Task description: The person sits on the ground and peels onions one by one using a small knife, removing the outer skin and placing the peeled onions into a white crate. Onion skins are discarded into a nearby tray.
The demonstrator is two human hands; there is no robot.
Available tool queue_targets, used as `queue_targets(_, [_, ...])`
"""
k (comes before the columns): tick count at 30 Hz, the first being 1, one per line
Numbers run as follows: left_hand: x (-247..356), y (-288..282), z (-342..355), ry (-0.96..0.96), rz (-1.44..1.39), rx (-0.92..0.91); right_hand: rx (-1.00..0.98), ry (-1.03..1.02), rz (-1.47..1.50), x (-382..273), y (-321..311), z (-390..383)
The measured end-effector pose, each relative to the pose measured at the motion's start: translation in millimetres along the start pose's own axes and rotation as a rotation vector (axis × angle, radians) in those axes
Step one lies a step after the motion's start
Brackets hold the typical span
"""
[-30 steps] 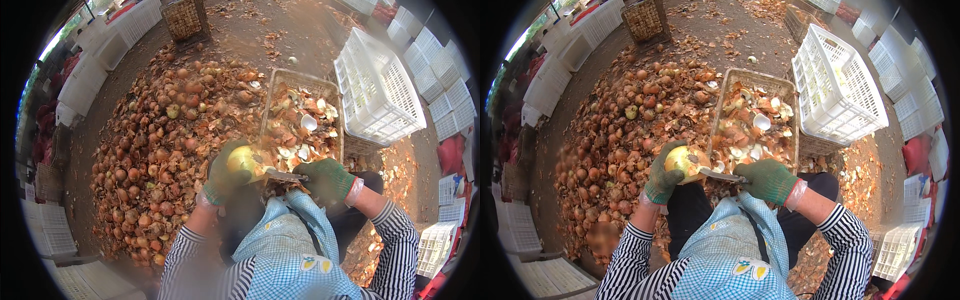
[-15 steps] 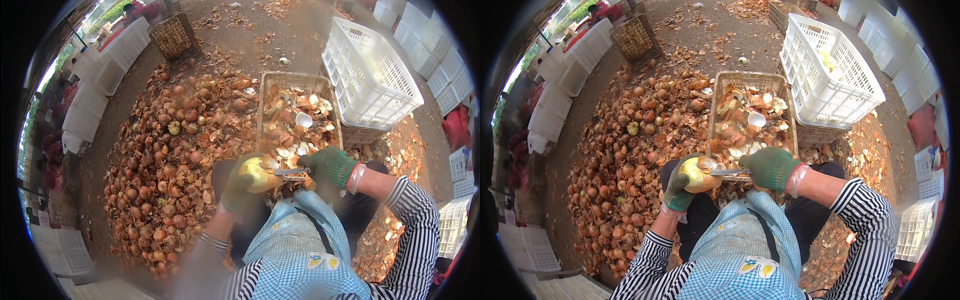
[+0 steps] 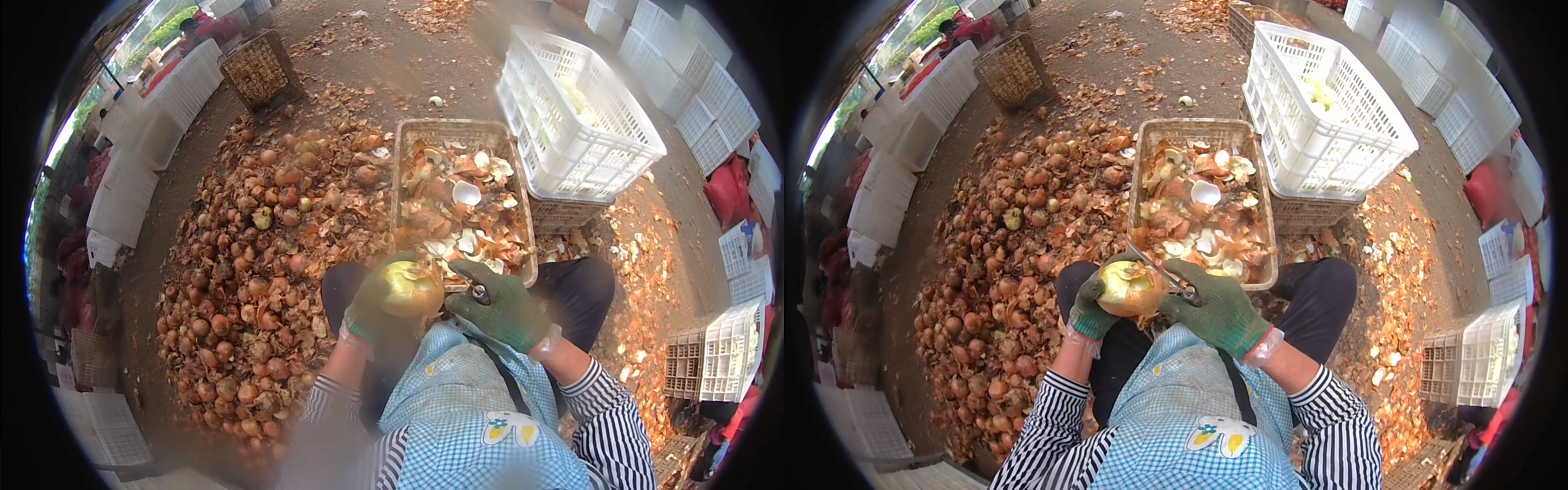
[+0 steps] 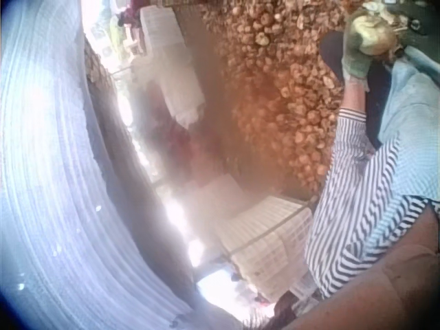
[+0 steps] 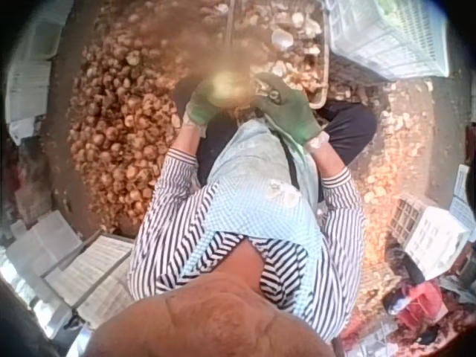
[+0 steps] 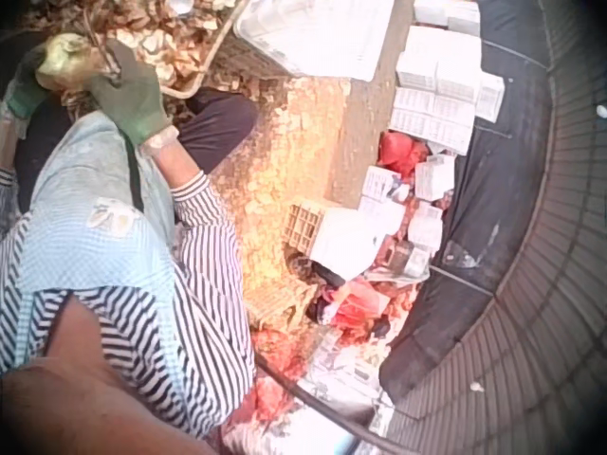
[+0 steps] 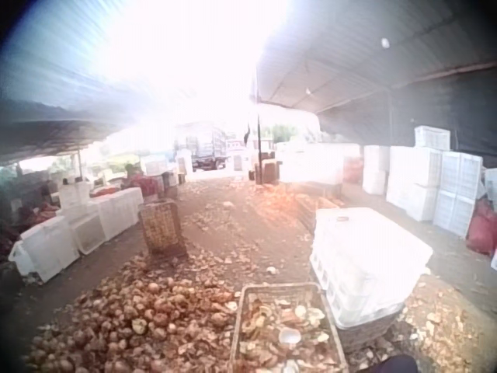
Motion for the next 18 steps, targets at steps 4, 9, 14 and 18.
queue_targets(4, [-2.4,15.7,7.3,-0.113,0.17,-0.169,-0.113,-0.198,-0.174,-15.8,-5.0,16.0])
queue_targets(9, [-2.6,-9.4,25.3,-0.002,0.183,0.054,0.145,0.242,0.603,0.3,-5.2,21.8])
queue_targets(14, [51.6,53.1,7.0,0.167,0.667,0.056,0.289,0.048,0.603,-5.7,-9.1,17.3])
queue_targets(18, [27.5,32.3,3.9,0.02,0.645,0.038,0.028,0.252,0.725,-14.1,8.0,11.9])
Point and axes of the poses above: each hand's wrist, its own z-axis towards the middle knuckle, its own y-axis out of the palm, x = y × z, the point moved 4 cm from there along z, towards the middle knuckle, and after that the axes turned 14 degrees about z, right-handed, at the moved point
